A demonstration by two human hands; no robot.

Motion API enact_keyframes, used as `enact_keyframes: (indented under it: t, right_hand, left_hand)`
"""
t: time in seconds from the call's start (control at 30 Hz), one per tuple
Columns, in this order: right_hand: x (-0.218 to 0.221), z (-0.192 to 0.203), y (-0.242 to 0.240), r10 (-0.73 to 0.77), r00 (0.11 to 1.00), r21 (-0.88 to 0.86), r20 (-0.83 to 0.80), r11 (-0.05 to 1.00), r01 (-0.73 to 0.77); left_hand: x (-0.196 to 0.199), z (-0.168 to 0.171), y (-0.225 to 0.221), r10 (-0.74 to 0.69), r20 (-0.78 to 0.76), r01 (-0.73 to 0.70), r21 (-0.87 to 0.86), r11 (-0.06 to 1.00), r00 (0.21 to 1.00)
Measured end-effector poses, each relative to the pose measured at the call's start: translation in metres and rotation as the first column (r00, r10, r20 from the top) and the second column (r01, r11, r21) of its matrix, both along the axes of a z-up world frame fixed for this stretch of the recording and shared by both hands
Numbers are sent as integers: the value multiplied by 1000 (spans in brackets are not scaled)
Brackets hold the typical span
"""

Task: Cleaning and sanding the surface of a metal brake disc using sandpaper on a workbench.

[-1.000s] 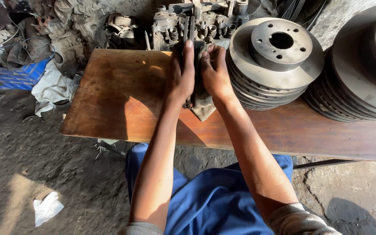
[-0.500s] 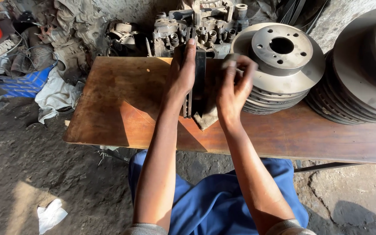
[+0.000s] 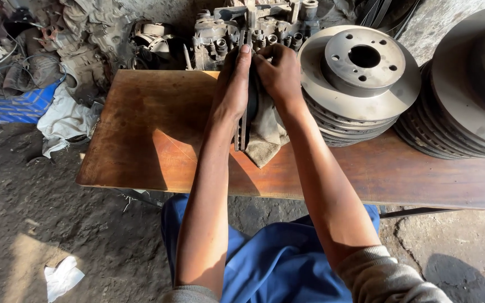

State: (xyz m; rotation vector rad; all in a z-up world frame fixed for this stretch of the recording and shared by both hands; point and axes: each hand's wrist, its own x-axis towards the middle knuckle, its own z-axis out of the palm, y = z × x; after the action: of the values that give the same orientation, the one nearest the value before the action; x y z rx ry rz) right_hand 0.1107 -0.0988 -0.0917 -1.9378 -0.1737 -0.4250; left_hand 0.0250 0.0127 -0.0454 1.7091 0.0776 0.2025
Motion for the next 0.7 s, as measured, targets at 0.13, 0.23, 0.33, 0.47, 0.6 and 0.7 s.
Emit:
enact_keyframes:
  t: [0.13, 0.23, 0.33, 0.47, 0.6, 0.7]
  right_hand:
    - [6, 12, 12, 9, 985, -5, -172, 1000, -10]
    - [-1, 12, 19, 13, 969, 10, -249, 1000, -11]
    - [3, -12, 21, 17, 1000, 44, 21, 999, -18]
    - [-25, -24, 23, -42, 951, -41, 308, 998, 57]
    - [-65, -13, 23, -37, 915, -33, 401, 998, 55]
    - [-87, -7, 23, -62, 934, 3, 352, 998, 65]
  left_hand:
    - [-2, 6, 0, 25, -90, -30, -54, 998, 996]
    - [16, -14, 3, 67, 66, -64, -50, 997, 996]
    - [22, -16, 2, 115, 60, -109, -100, 989, 992]
    - [31, -18, 1, 136, 47, -131, -99, 986, 990]
    - [23, -9, 0, 146, -42, -149, -63, 987, 988]
    - [11, 7, -4, 166, -131, -170, -20, 985, 977]
